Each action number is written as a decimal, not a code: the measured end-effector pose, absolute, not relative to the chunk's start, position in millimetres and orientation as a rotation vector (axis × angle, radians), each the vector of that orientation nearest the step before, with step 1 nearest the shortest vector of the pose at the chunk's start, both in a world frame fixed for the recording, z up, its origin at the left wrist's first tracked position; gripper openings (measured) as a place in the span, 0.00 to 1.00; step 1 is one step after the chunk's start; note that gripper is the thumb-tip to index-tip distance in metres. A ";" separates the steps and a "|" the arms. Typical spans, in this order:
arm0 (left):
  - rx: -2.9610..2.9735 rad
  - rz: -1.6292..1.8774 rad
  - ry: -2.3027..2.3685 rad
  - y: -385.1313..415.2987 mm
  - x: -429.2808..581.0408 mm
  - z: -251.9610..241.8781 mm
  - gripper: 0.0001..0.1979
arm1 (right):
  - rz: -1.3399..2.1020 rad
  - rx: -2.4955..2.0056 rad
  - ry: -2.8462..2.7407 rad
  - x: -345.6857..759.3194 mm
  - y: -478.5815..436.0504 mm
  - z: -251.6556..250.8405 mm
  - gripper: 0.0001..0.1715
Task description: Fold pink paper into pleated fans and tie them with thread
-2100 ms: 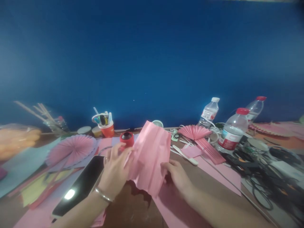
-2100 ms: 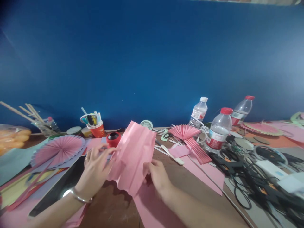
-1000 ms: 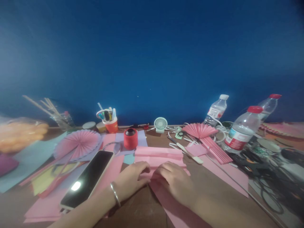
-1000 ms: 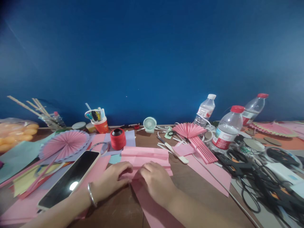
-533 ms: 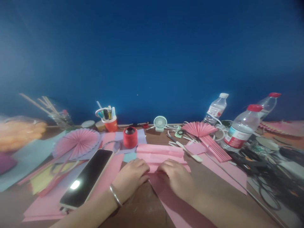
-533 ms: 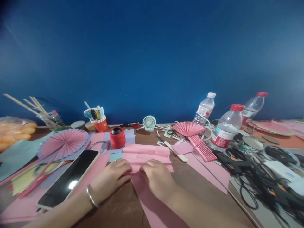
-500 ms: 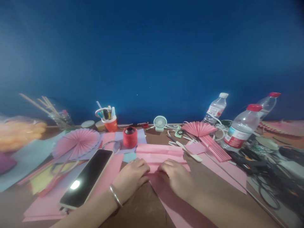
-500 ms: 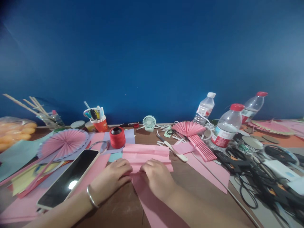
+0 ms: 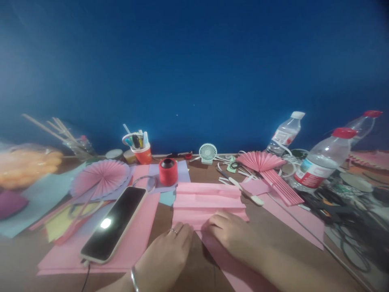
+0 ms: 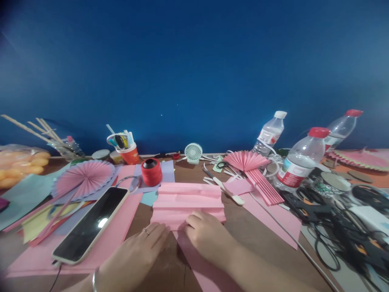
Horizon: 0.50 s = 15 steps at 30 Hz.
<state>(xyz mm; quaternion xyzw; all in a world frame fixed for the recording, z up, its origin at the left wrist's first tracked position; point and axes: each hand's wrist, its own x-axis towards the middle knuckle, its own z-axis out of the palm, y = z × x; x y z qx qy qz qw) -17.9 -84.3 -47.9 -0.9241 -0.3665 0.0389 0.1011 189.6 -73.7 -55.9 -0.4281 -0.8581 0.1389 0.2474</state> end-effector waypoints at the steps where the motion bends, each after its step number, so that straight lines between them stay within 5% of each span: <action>1: -2.700 0.078 -1.110 -87.8 -20.1 -51.3 0.23 | 0.345 -1.145 -2.380 191.2 -74.8 -55.4 0.14; 5: -2.612 -0.079 -1.075 -94.7 -27.2 -62.9 0.28 | 0.206 -1.170 -2.512 195.0 -77.3 -50.4 0.16; 15: -2.748 -0.013 -1.119 -93.2 -37.1 -64.1 0.20 | 0.334 -1.221 -2.495 197.9 -74.5 -57.9 0.17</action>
